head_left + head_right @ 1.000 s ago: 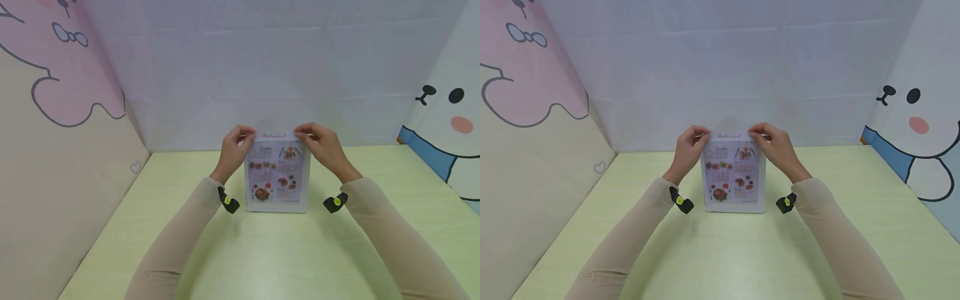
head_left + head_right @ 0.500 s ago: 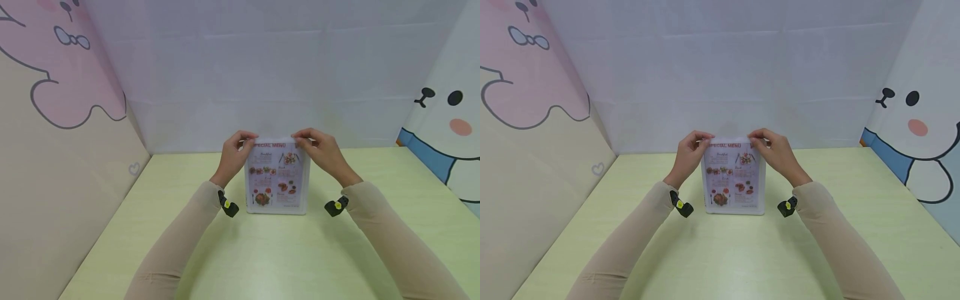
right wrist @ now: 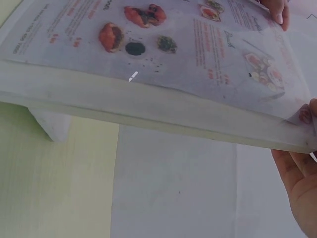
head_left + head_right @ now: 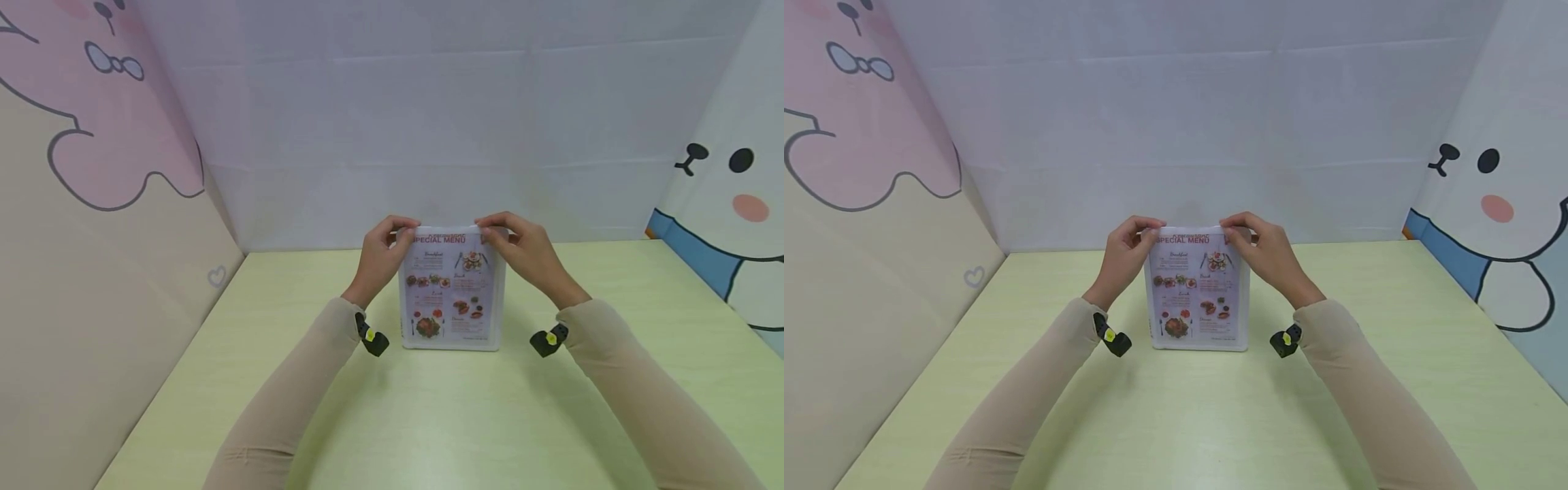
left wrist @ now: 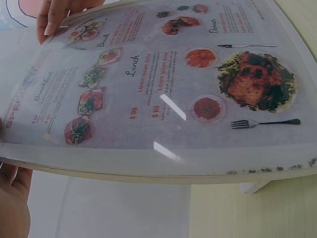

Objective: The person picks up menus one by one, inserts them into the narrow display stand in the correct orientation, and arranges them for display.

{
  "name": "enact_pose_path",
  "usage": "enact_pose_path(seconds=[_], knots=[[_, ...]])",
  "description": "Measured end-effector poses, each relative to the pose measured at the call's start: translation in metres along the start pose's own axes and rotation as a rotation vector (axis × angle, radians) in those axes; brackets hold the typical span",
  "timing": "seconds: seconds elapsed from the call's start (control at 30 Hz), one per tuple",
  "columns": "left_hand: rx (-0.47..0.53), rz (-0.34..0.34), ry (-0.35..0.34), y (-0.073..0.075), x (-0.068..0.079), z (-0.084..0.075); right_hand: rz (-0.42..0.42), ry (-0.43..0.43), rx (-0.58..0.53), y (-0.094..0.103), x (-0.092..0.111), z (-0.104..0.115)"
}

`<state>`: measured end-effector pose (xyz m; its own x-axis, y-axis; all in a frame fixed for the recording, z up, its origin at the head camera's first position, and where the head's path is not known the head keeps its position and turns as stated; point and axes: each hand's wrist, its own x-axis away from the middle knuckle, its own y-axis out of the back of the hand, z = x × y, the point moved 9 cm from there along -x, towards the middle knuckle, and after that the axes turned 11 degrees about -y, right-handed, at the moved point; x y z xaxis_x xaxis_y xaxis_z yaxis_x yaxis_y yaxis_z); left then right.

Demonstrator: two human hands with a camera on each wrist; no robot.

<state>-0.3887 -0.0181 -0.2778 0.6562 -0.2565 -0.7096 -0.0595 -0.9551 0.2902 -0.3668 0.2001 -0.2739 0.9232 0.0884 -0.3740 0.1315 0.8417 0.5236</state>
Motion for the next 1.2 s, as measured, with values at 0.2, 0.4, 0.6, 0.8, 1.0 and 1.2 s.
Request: enact_pose_path(seconds=[0.2, 0.4, 0.6, 0.8, 1.0, 1.2], knots=[[-0.006, -0.002, 0.009, 0.000, 0.000, 0.005, 0.008, 0.013, -0.017, -0.001, 0.001, 0.000], [-0.020, -0.005, 0.010, 0.000, 0.001, 0.007, -0.009, 0.007, -0.028, -0.004, 0.001, -0.003], [0.005, -0.005, 0.025, 0.000, 0.003, 0.010, -0.020, 0.038, -0.020, -0.007, 0.002, -0.005], [0.001, 0.001, 0.008, 0.000, 0.005, 0.009, -0.018, 0.097, 0.000, -0.006, 0.005, -0.002], [-0.078, 0.015, -0.041, 0.003, 0.009, 0.008, -0.020, 0.128, 0.047, -0.001, 0.011, -0.003], [-0.285, 0.073, -0.092, 0.012, 0.018, 0.009, 0.004, 0.075, 0.154, 0.000, 0.017, -0.014]])
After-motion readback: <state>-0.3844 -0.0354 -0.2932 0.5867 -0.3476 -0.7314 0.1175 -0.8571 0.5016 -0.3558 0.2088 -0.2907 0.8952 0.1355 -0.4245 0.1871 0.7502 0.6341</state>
